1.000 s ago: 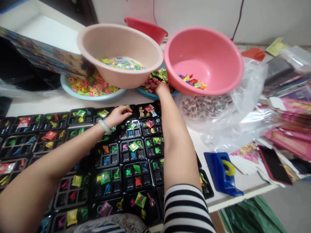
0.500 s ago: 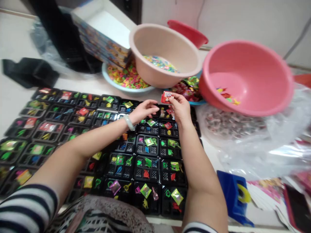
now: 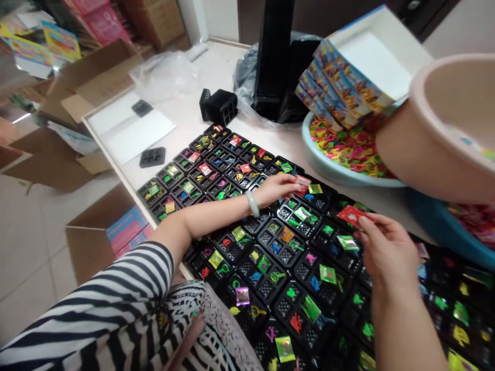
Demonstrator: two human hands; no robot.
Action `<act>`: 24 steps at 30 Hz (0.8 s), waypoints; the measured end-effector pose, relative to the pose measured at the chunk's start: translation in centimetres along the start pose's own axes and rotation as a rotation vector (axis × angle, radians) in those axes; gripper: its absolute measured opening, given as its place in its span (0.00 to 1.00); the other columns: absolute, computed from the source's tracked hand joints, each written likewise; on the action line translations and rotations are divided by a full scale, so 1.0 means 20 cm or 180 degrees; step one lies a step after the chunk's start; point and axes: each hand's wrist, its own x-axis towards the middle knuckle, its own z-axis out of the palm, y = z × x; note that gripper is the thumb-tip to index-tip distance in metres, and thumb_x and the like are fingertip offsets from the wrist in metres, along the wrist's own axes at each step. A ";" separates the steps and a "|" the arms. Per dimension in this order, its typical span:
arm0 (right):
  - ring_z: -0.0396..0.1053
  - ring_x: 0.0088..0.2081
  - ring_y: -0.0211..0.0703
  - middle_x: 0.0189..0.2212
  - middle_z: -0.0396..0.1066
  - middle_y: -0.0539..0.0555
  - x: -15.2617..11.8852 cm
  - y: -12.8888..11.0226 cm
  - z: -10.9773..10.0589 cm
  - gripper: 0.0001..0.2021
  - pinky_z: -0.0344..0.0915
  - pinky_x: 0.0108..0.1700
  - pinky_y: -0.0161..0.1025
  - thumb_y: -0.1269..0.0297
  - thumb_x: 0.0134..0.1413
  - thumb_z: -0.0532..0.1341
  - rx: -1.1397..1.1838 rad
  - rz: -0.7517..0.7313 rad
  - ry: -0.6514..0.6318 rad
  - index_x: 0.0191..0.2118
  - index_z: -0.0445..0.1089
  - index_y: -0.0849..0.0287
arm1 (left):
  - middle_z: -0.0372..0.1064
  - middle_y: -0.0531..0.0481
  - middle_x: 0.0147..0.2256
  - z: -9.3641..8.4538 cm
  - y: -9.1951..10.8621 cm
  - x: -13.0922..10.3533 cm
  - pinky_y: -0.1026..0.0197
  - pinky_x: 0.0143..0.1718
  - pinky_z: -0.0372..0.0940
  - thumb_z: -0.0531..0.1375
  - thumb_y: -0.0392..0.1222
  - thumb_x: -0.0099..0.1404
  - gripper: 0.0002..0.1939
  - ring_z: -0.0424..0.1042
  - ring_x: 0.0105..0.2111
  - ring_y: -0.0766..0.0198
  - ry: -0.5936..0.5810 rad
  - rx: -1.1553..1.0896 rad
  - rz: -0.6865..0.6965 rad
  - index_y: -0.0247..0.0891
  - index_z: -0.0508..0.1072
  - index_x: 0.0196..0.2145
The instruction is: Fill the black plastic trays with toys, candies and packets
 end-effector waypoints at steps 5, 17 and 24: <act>0.58 0.22 0.35 0.27 0.62 0.54 -0.04 -0.01 -0.13 0.21 0.47 0.20 0.37 0.45 0.21 0.74 -0.0481 0.0076 0.0191 0.24 0.69 0.47 | 0.77 0.47 0.35 -0.75 0.21 -0.02 0.59 0.46 0.67 0.64 0.25 0.61 0.06 0.73 0.34 0.65 0.1106 0.1065 0.0687 0.33 0.75 0.33; 0.61 0.25 0.37 0.28 0.63 0.54 -0.05 0.07 -0.10 0.15 0.56 0.23 0.43 0.55 0.18 0.72 -0.0100 0.0105 0.0211 0.22 0.72 0.45 | 0.74 0.50 0.29 -1.23 0.30 0.12 0.56 0.48 0.68 0.72 0.27 0.50 0.11 0.73 0.38 0.59 0.2035 0.2261 0.0067 0.34 0.76 0.29; 0.59 0.23 0.38 0.23 0.64 0.51 0.16 0.11 -0.29 0.14 0.56 0.27 0.46 0.65 0.20 0.65 0.0270 -0.0252 0.0702 0.23 0.69 0.44 | 0.71 0.44 0.56 -1.12 0.41 0.02 0.47 0.52 0.74 0.66 0.49 0.71 0.23 0.74 0.52 0.54 0.2306 0.1793 0.0007 0.37 0.71 0.59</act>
